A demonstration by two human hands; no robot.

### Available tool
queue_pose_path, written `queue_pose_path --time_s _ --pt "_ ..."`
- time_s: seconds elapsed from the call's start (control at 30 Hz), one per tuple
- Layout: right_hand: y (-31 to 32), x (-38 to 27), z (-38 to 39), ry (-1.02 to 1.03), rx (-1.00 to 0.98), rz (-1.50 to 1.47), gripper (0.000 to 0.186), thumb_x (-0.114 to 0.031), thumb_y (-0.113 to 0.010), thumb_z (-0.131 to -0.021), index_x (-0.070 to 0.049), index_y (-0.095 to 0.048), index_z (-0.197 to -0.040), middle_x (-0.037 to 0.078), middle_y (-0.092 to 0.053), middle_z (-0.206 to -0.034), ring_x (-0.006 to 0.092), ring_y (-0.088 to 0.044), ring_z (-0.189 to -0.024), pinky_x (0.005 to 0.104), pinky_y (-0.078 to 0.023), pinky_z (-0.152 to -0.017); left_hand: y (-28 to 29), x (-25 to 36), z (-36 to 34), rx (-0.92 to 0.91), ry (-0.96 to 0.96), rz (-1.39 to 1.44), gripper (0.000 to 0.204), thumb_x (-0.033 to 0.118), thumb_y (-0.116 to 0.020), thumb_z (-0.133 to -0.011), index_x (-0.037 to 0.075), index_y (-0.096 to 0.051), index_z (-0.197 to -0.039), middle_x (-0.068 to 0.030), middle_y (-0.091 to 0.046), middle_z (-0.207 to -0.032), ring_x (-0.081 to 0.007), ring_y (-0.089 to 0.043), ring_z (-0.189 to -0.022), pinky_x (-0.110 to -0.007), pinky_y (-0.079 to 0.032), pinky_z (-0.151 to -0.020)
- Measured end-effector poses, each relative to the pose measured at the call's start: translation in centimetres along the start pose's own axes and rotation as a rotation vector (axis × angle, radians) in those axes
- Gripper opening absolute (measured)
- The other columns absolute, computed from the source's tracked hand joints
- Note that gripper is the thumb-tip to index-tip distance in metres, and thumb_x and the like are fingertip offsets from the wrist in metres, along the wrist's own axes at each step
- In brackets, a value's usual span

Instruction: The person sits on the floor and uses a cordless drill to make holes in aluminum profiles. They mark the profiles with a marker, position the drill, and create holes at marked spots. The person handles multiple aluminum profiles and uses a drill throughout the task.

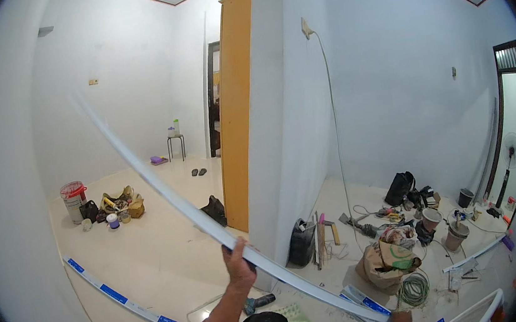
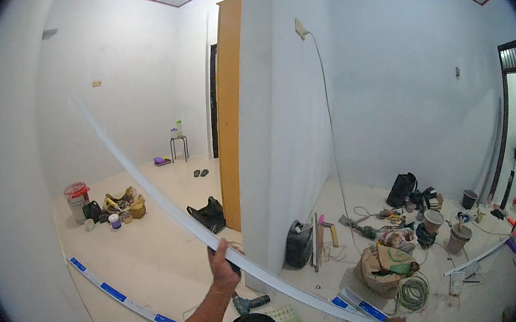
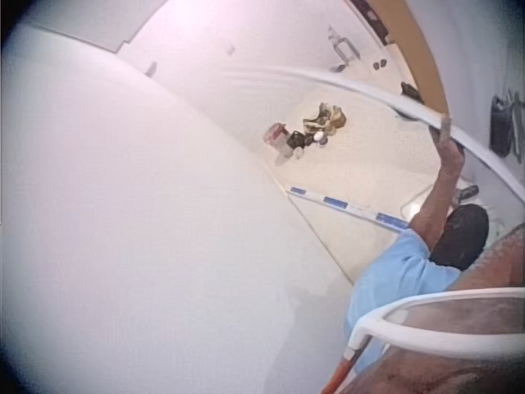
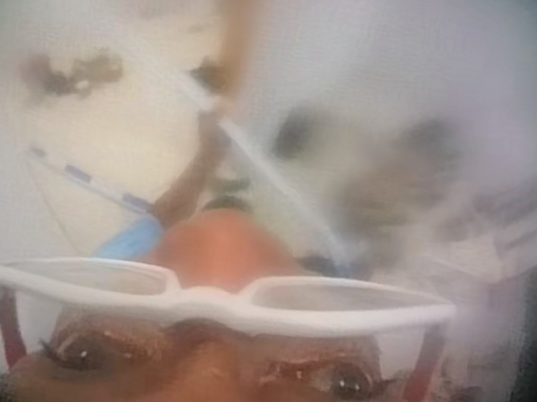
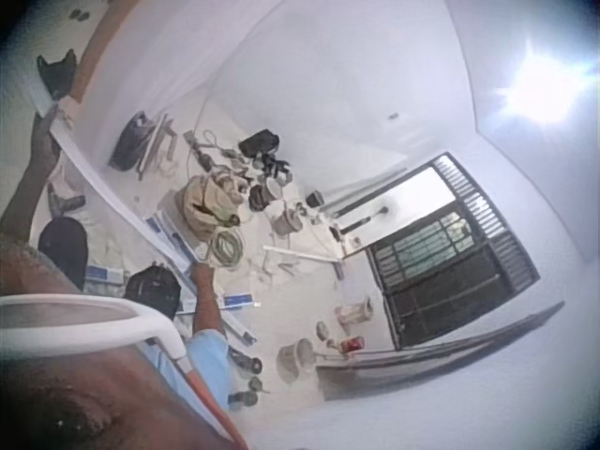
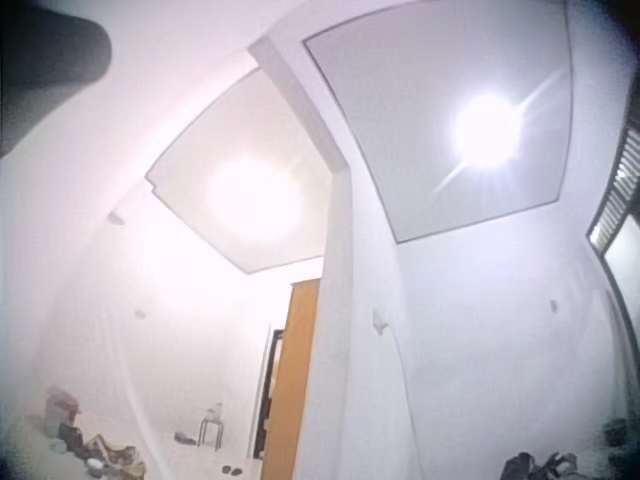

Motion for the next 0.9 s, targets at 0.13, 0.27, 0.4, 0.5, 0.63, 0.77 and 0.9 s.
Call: queue_pose_path --time_s 0.13,0.27,0.4,0.5,0.63,0.77,0.9 --pt "-5.9 -1.3 -3.5 0.201 -0.007 -0.088 0.04 -0.029 -0.079 -0.087 -0.002 -0.078 -0.116 0.026 -0.075 -0.124 0.0443 -0.073 -0.115 0.0533 -0.059 -0.095 -7.8 -2.3 2.0 -0.199 -0.061 -0.09 0.033 0.007 -0.076 -0.1 0.01 -0.054 -0.124 -0.0076 -0.064 -0.098 -0.0209 -0.069 -0.083 -0.042 -0.062 -0.077" --pt "-1.6 0.2 -4.7 0.078 -0.066 -0.311 0.052 -0.048 -0.084 -0.084 -0.019 -0.081 -0.127 0.019 -0.078 -0.125 0.0436 -0.064 -0.134 0.0585 -0.042 -0.121 -15.1 -2.5 6.7 -0.37 -0.016 -0.136 0.046 0.009 -0.079 -0.1 0.004 -0.051 -0.135 -0.0076 -0.064 -0.117 -0.0172 -0.066 -0.105 -0.036 -0.058 -0.091" --pt "23.6 -10.8 4.4 0.287 0.324 -0.64 0.057 -0.04 -0.086 -0.088 -0.008 -0.075 -0.134 0.024 -0.077 -0.126 0.0456 -0.069 -0.125 0.0516 -0.052 -0.111 -18.1 -1.6 7.8 -0.5 -0.035 -0.3 0.042 0.012 -0.082 -0.101 0.005 -0.053 -0.132 -0.0054 -0.068 -0.114 -0.0133 -0.067 -0.101 -0.031 -0.057 -0.09" --pt "38.9 -11.4 15.0 0.416 0.811 -0.808 0.053 -0.03 -0.085 -0.093 0.002 -0.072 -0.132 0.027 -0.078 -0.121 0.0443 -0.076 -0.114 0.0464 -0.06 -0.102 -20.9 -3.9 9.9 -0.587 0.068 -0.382 0.047 0.016 -0.084 -0.101 0.002 -0.052 -0.133 -0.007 -0.068 -0.113 -0.0137 -0.068 -0.101 -0.031 -0.058 -0.091" --pt "49.6 -13.5 20.3 0.723 0.993 -1.027 0.053 -0.025 -0.075 -0.102 0.003 -0.063 -0.146 0.028 -0.073 -0.134 0.0377 -0.073 -0.127 0.0478 -0.059 -0.106 -23.1 -4.5 12.7 -0.748 0.005 -0.418 0.055 0.022 -0.086 -0.1 0.0 -0.051 -0.136 -0.0115 -0.069 -0.121 -0.0155 -0.069 -0.107 -0.032 -0.058 -0.094" --pt "57.1 -13.6 22.6 1.024 1.038 -1.219 0.078 -0.029 -0.073 -0.105 0.002 -0.037 -0.168 0.031 -0.049 -0.164 0.0405 -0.05 -0.153 0.0531 -0.05 -0.118 -27.5 -4.5 13.5 -0.837 -0.095 -0.525 0.071 0.033 -0.085 -0.099 -0.003 -0.047 -0.146 -0.0183 -0.068 -0.132 -0.0245 -0.068 -0.12 -0.043 -0.055 -0.106" --pt "64.7 -11.6 19.8 0.663 1.317 -0.804 0.088 -0.037 -0.074 -0.103 0.003 -0.032 -0.17 0.03 -0.037 -0.172 0.0401 -0.038 -0.159 0.0536 -0.045 -0.122 -35.2 -3.3 11.7 -0.872 -0.11 -0.498 0.086 0.034 -0.086 -0.083 -0.007 -0.048 -0.148 -0.0295 -0.068 -0.13 -0.0392 -0.069 -0.12 -0.049 -0.053 -0.108"
Point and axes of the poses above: each hand's wrist, its own z-axis away from the middle knuckle, its own y-axis out of the back of the hand, x = y × z, the point moved 3 cm from there along -z, towards the middle knuckle
